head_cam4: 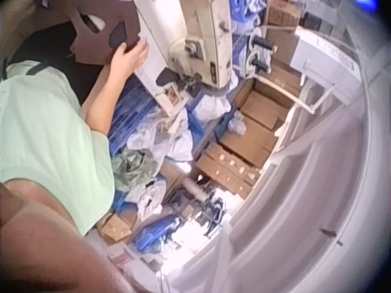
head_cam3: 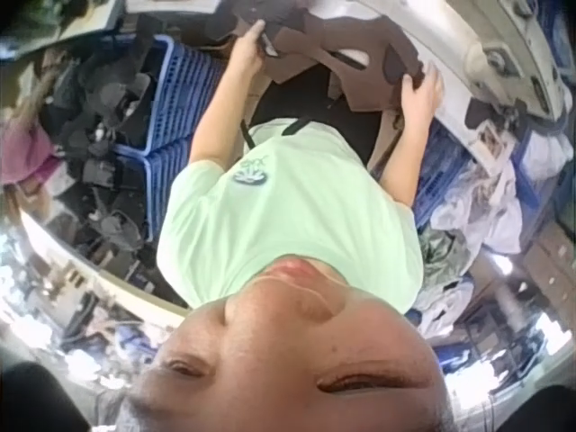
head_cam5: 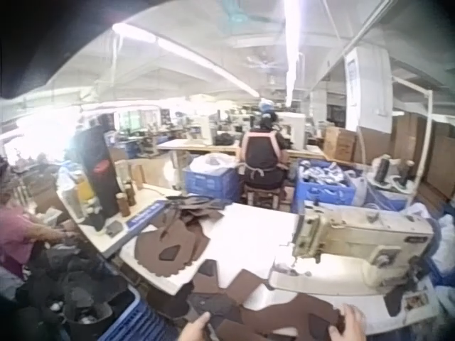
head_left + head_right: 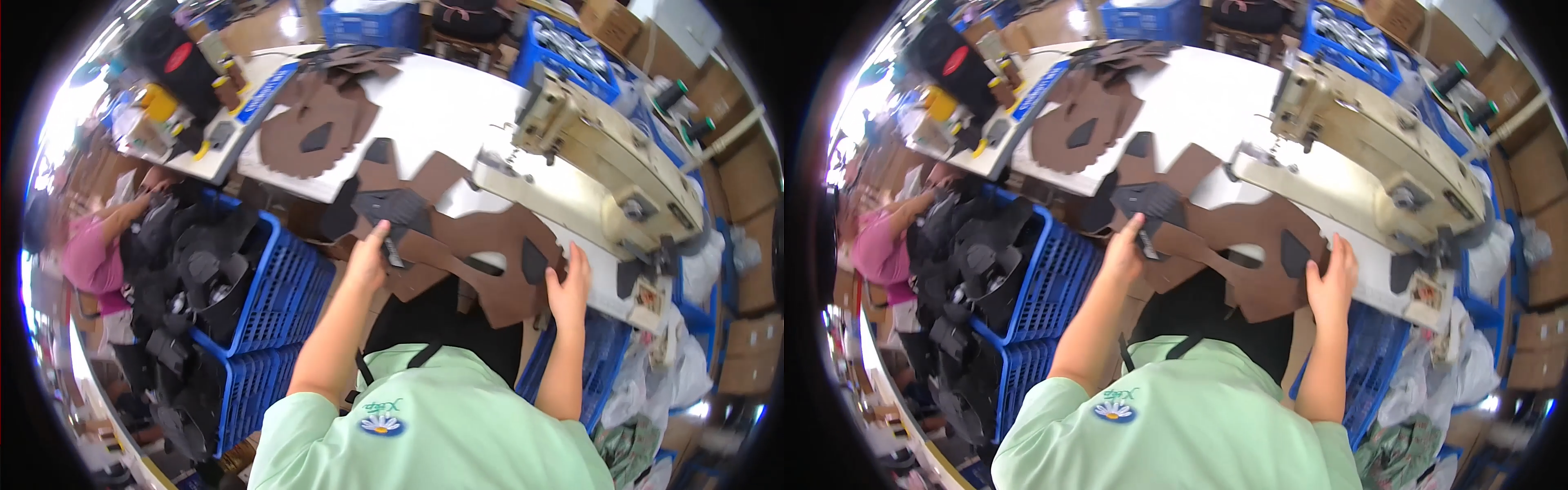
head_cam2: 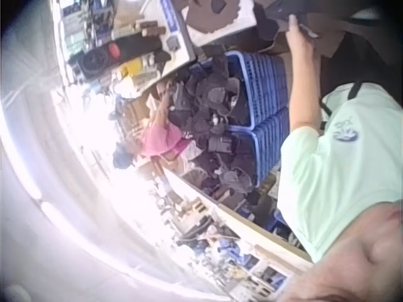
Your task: Sewing together leather shoe upper components using an industrial sewing machine.
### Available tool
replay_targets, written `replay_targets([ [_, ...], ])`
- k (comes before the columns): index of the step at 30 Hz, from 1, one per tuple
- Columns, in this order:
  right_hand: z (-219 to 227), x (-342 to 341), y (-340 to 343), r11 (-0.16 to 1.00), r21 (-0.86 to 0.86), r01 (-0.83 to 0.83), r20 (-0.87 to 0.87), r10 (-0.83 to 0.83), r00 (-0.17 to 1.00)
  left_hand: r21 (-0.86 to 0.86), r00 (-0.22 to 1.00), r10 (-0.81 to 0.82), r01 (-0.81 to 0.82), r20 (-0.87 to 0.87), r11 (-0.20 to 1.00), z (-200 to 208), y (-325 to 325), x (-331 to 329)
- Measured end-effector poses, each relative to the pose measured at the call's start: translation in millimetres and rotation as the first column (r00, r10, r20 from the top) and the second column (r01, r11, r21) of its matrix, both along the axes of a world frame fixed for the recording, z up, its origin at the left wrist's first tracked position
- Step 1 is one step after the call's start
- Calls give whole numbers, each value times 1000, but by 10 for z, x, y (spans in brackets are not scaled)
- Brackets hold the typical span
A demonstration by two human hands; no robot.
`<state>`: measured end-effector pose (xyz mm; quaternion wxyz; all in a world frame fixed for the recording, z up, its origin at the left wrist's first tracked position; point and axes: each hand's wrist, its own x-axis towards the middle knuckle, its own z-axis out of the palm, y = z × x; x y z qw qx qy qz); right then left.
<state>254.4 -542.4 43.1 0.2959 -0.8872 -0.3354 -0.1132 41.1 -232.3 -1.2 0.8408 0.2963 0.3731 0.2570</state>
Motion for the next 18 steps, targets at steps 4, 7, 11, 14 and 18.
replay_targets([
  [4, -45, -38, 254, 996, -63, -68, 111, 74, 991, 66, 994, 36, -42, 99, 997, 72, -237, 58],
  [7, -123, -13, 450, 985, -105, -137, 70, 145, 987, 78, 997, -68, 71, -41, 994, 59, -259, 34],
  [11, -235, 15, 492, 987, -132, -87, 80, 98, 992, 49, 984, -38, 29, 177, 998, -23, -269, 73],
  [14, -304, -2, 463, 986, -145, -84, 89, 98, 991, 50, 991, -63, 58, 117, 997, -74, -246, 41],
  [18, -322, 1, 442, 984, -153, -95, 130, 115, 985, 77, 990, -39, 29, 134, 997, -115, -262, 86],
])
